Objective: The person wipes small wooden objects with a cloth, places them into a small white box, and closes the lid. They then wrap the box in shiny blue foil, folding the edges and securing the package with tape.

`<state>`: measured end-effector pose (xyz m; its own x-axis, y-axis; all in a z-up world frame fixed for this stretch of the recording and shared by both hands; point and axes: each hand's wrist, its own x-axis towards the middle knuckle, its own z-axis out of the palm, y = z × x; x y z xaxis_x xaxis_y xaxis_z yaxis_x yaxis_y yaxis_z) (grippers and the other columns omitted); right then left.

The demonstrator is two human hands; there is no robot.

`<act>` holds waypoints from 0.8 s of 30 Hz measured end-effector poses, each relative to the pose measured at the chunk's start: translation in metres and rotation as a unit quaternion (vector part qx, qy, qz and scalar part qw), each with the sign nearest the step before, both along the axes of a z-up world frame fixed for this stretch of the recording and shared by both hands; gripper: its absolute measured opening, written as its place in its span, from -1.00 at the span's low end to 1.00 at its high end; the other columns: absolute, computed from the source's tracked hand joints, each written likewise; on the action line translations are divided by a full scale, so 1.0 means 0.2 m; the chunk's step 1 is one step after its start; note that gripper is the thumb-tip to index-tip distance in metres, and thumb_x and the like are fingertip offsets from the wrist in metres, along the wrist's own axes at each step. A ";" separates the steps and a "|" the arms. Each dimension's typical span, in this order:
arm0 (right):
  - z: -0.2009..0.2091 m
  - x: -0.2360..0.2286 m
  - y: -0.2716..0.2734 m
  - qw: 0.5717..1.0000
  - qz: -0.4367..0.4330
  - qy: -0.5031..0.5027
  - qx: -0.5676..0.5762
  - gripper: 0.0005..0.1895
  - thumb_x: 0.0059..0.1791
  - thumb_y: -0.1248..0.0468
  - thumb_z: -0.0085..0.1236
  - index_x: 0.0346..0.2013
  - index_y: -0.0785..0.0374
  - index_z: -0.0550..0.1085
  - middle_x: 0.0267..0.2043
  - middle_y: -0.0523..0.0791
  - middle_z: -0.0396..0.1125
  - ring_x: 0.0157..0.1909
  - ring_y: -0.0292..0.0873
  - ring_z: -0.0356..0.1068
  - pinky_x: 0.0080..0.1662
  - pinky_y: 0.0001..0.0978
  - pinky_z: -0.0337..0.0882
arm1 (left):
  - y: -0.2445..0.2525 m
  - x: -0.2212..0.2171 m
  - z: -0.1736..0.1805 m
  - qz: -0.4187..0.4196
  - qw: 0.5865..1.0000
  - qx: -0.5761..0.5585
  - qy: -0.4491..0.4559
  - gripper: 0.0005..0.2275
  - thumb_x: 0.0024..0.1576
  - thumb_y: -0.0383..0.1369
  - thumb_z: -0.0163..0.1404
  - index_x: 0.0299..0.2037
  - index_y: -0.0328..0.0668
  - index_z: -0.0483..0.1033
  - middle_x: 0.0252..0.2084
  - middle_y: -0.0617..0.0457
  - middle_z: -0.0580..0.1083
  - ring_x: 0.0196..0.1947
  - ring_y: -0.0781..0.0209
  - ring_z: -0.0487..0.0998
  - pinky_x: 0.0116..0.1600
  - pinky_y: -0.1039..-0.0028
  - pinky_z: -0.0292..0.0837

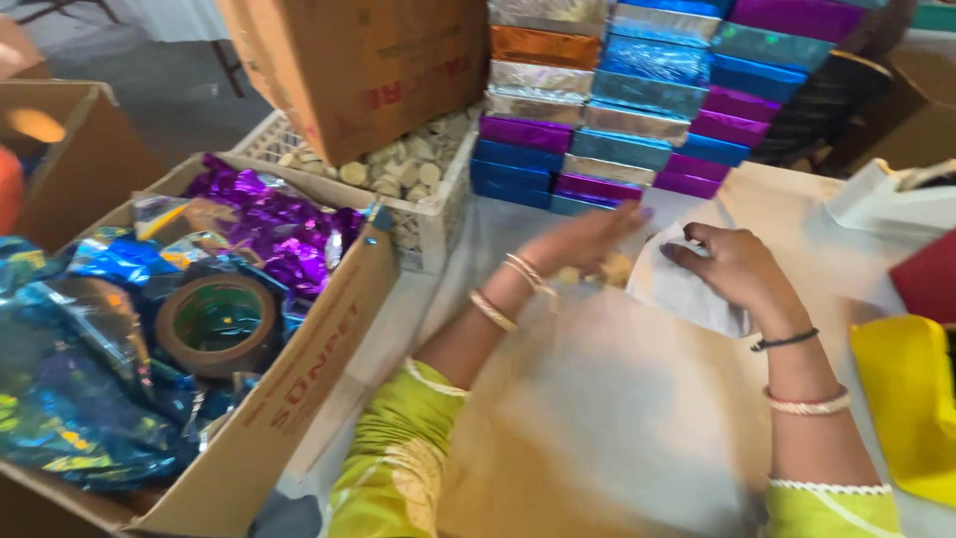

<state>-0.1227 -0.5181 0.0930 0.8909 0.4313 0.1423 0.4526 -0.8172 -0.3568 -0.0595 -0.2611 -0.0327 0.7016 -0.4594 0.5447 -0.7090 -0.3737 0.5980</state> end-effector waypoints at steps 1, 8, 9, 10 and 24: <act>0.04 -0.02 -0.01 0.994 -0.051 -0.003 -0.101 -0.49 0.02 -0.20 0.08 -0.04 0.10 0.62 -0.15 0.10 0.54 -0.11 0.15 0.53 -0.04 -0.07 0.49 | 0.08 0.14 -0.12 0.056 0.941 0.141 -0.304 -0.57 0.51 -0.12 -0.40 0.31 -0.15 0.45 0.11 -0.23 0.54 -0.12 -0.15 0.60 -0.04 0.13 0.54; -0.38 0.38 -0.28 0.987 -0.026 0.034 -0.153 -0.38 -0.10 -0.30 0.06 -0.03 0.07 0.62 0.05 0.03 0.49 0.08 0.15 0.46 0.13 -0.04 0.42 | 0.30 -0.25 0.18 0.203 0.867 0.440 0.116 -0.42 -0.32 0.15 0.33 -0.23 -0.11 0.69 -0.14 -0.13 0.61 -0.13 -0.14 0.63 -0.03 0.11 0.55; -0.37 0.36 -0.27 0.985 -0.038 0.045 -0.162 -0.36 -0.10 -0.32 0.05 -0.01 0.05 0.60 0.05 0.03 0.48 0.10 0.14 0.45 0.14 -0.04 0.41 | 0.26 -0.27 0.17 0.212 0.842 0.481 0.121 -0.44 -0.32 0.11 0.35 -0.23 -0.12 0.69 -0.13 -0.12 0.61 -0.12 -0.10 0.64 -0.01 0.15 0.55; -0.37 0.34 -0.25 0.982 -0.049 0.058 -0.172 -0.35 -0.09 -0.34 0.04 0.02 0.03 0.58 0.06 0.04 0.48 0.12 0.13 0.44 0.15 -0.04 0.40 | 0.24 -0.30 0.15 0.221 0.815 0.521 0.128 -0.45 -0.32 0.07 0.38 -0.23 -0.14 0.69 -0.12 -0.11 0.62 -0.10 -0.07 0.65 0.01 0.19 0.55; 0.00 0.14 -0.22 0.953 -0.044 -0.017 0.299 -0.68 0.13 0.04 0.17 -0.16 0.28 0.54 -0.43 -0.17 0.34 -0.40 -0.34 0.21 -0.33 -0.45 0.23 | 0.34 -0.25 0.09 0.192 0.800 0.545 0.161 -0.52 -0.29 -0.13 0.50 -0.22 -0.18 0.67 -0.12 -0.11 0.57 -0.07 -0.09 0.60 0.01 0.22 0.53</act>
<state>-0.0951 -0.5613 0.0928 0.9101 0.1880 0.3694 0.4120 -0.5071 -0.7570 -0.1086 -0.1927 -0.0149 0.9285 -0.2549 -0.2699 -0.2908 -0.9513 -0.1021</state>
